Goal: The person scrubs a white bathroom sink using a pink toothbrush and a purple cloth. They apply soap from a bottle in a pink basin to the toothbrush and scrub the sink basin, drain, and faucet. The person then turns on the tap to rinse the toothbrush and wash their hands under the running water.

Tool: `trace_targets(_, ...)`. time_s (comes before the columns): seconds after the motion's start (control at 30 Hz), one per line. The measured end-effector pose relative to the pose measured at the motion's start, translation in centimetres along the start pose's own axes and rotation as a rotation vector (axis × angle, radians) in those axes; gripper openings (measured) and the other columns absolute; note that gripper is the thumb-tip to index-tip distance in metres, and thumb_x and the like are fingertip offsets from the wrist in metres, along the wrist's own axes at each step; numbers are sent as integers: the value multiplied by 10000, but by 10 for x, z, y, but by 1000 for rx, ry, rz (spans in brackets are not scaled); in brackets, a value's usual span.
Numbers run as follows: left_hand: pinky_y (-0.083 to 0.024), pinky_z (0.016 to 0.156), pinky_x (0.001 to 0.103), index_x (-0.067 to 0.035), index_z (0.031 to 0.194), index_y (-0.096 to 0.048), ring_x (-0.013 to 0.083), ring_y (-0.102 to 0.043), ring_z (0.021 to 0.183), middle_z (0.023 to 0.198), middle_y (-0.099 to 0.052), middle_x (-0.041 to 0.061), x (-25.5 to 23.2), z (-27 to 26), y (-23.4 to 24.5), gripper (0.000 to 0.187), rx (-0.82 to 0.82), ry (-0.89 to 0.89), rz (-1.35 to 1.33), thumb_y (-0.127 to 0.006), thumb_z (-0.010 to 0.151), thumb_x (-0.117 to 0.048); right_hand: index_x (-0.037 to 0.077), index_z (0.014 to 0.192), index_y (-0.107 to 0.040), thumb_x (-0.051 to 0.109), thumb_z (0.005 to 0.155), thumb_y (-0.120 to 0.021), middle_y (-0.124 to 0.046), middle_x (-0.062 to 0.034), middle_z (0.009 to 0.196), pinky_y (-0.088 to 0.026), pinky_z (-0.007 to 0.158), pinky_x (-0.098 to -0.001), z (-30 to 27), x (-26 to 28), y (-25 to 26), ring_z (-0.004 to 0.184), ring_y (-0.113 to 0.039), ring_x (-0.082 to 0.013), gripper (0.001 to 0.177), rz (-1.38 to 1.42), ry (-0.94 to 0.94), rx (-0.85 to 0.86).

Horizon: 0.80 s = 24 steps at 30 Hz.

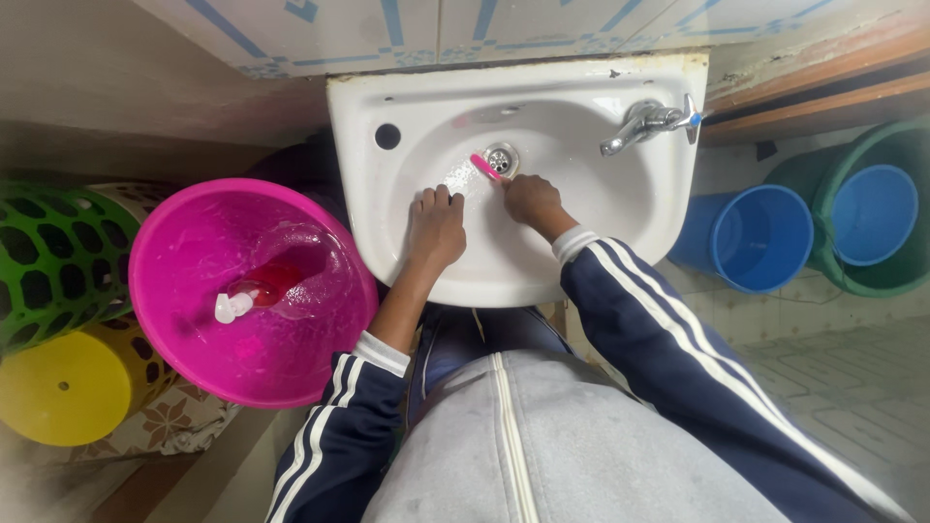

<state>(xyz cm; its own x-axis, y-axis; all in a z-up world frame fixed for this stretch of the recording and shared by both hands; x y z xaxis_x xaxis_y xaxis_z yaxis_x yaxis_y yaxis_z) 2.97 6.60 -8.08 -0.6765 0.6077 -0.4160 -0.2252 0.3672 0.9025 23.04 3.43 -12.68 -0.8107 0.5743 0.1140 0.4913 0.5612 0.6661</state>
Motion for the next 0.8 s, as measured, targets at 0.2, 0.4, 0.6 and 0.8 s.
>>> trace_targets(0.2,-413,946,505,-12,1042,-636,364,-507,1074,1132,-564,184,-1,-2,4,304,9,14,20,-623,742,-52,31,1100,-705,434,1093,-309,-729,-217,1073,-547,889,-505,-24,-11,-5,1007,-714,-378,564,-47,37,-2)
trace_targets(0.4,-414,950,504,-17,1047,-640,363,-505,1090,1138,-566,180,-1,-2,2,281,5,16,7,-625,769,-57,32,1101,-707,438,1116,-282,-735,-210,1091,-552,912,-492,-14,4,6,1035,-715,-385,588,-52,-5,31)
trace_targets(0.6,-412,954,507,-2,1061,-643,368,-508,1077,1134,-569,192,3,-4,-1,293,17,19,-19,-599,775,-48,43,1114,-736,422,1098,-343,-735,-210,1108,-553,912,-494,-26,-56,19,1050,-712,-394,547,-150,-17,-27)
trace_targets(0.8,-404,968,515,5,1064,-646,385,-508,1081,1133,-574,204,5,-3,-2,303,-5,20,-30,-594,772,-53,16,1036,-742,429,1108,-357,-741,-231,1029,-556,858,-498,-11,-45,3,976,-710,-415,570,-95,-52,-126)
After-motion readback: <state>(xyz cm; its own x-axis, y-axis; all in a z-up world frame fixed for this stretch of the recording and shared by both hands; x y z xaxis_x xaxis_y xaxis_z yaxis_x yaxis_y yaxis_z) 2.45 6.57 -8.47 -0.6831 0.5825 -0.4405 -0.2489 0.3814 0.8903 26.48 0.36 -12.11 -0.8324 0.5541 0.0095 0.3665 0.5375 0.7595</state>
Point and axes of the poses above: each hand's wrist, its own z-axis towards the middle knuckle, its own y-axis out of the back of the hand, x = y × z, the point moved 2 cm from there along z, towards the middle knuckle
